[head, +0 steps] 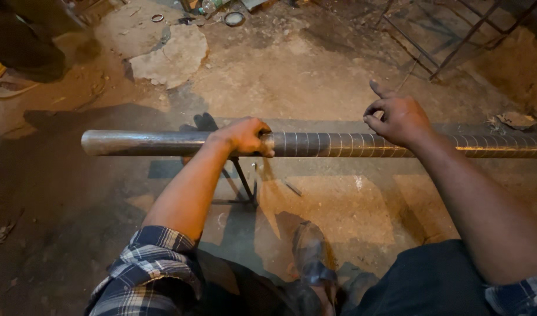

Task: The person marks a long metal pipe with a white marker while it rests on a small metal stand. They repeatedly rotate the pipe and draw lines along its length, creating evenly spaced markings.

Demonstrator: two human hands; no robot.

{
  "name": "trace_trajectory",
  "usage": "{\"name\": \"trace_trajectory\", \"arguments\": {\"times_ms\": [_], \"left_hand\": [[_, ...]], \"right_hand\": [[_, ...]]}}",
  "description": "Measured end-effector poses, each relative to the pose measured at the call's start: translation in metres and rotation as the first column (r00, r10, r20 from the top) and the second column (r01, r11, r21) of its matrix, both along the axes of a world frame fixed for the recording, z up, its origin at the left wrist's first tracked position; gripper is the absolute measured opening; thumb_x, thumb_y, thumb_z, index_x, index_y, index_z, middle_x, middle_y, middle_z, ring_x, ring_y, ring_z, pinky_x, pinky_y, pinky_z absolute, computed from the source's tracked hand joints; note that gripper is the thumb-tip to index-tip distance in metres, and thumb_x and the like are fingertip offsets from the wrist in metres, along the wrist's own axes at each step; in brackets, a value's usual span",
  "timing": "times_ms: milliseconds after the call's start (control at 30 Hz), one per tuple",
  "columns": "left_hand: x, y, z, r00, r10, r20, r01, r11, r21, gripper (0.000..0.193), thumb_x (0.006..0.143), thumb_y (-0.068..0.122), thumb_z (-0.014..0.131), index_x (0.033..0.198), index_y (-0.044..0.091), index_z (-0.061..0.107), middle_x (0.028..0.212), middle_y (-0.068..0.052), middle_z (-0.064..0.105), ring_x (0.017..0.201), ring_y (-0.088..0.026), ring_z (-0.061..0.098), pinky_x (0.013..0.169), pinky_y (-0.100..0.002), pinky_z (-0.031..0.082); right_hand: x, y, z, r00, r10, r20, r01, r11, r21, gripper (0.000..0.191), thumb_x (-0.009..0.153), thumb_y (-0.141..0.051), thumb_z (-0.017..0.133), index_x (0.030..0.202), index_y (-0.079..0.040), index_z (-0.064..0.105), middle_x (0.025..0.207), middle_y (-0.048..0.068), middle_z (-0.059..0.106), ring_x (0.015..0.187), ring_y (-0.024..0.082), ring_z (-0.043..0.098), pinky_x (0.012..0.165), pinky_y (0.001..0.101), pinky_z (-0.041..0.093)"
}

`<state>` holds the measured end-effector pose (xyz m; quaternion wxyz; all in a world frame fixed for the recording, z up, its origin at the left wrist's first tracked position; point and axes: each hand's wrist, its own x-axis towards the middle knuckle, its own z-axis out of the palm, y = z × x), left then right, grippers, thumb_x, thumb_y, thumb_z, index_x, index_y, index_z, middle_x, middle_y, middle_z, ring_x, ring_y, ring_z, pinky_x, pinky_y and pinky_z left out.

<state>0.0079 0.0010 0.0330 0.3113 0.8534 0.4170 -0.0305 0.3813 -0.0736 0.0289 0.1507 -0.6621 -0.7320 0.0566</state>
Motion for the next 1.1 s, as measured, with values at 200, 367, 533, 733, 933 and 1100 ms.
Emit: {"name": "trace_trajectory", "arguments": {"times_ms": [200, 367, 533, 733, 933, 1100], "left_hand": [[0.001, -0.003, 0.007, 0.998, 0.055, -0.038, -0.058, 0.995, -0.08, 0.057, 0.072, 0.04, 0.083, 0.12, 0.01, 0.072, 0.11, -0.014, 0.076, 0.101, -0.029, 0.073, 0.087, -0.043, 0.056], [-0.001, 0.0, -0.001, 1.0, 0.02, -0.01, -0.02, 0.999, -0.047, 0.057, 0.073, 0.041, 0.082, 0.118, 0.007, 0.073, 0.106, -0.016, 0.077, 0.098, -0.03, 0.074, 0.086, -0.043, 0.056], [-0.006, 0.006, -0.02, 0.994, -0.055, 0.089, 0.043, 0.99, 0.134, 0.066, 0.066, 0.045, 0.087, 0.117, 0.007, 0.072, 0.108, -0.018, 0.075, 0.101, -0.033, 0.072, 0.089, -0.043, 0.056], [-0.008, 0.007, -0.032, 0.986, -0.155, 0.064, 0.126, 0.936, 0.329, 0.072, 0.059, 0.05, 0.089, 0.114, 0.006, 0.072, 0.107, -0.019, 0.074, 0.102, -0.038, 0.07, 0.089, -0.046, 0.055], [-0.007, 0.001, -0.027, 0.998, -0.065, -0.027, 0.069, 0.962, 0.264, 0.066, 0.066, 0.055, 0.085, 0.114, 0.011, 0.072, 0.109, -0.017, 0.074, 0.106, -0.038, 0.069, 0.09, -0.048, 0.054], [-0.004, -0.003, -0.02, 0.997, -0.069, -0.042, 0.078, 0.961, 0.266, 0.068, 0.066, 0.056, 0.085, 0.116, 0.013, 0.072, 0.111, -0.017, 0.073, 0.107, -0.038, 0.068, 0.091, -0.049, 0.053]], "right_hand": [[0.001, 0.0, -0.002, 0.999, -0.047, -0.018, 0.046, 0.998, -0.051, 0.022, 0.083, -0.026, 0.072, 0.098, -0.011, 0.079, 0.165, 0.004, 0.043, 0.084, 0.026, 0.077, 0.083, 0.0388, 0.058], [0.003, 0.002, -0.005, 0.999, 0.037, -0.018, -0.036, 0.999, 0.037, 0.022, 0.083, -0.026, 0.072, 0.098, -0.011, 0.079, 0.163, 0.011, 0.045, 0.088, 0.027, 0.076, 0.086, 0.0393, 0.058], [0.007, 0.0, -0.006, 0.999, 0.049, 0.0, -0.049, 0.997, 0.059, 0.021, 0.083, -0.027, 0.073, 0.096, -0.012, 0.08, 0.161, 0.011, 0.047, 0.091, 0.032, 0.074, 0.084, 0.0417, 0.057], [0.008, -0.007, -0.004, 0.999, 0.054, -0.004, -0.054, 0.996, 0.066, 0.021, 0.084, -0.028, 0.072, 0.097, -0.013, 0.08, 0.159, 0.009, 0.05, 0.09, 0.031, 0.075, 0.086, 0.0399, 0.057], [0.012, -0.013, -0.002, 0.999, -0.039, 0.024, 0.039, 0.999, -0.023, 0.022, 0.084, -0.029, 0.071, 0.098, -0.014, 0.079, 0.163, 0.003, 0.045, 0.087, 0.03, 0.076, 0.083, 0.0403, 0.058], [0.014, -0.015, 0.0, 0.995, 0.082, 0.055, -0.089, 0.988, 0.13, 0.022, 0.083, -0.029, 0.075, 0.097, -0.013, 0.082, 0.161, 0.008, 0.047, 0.101, 0.033, 0.072, 0.087, 0.0406, 0.057]]}}
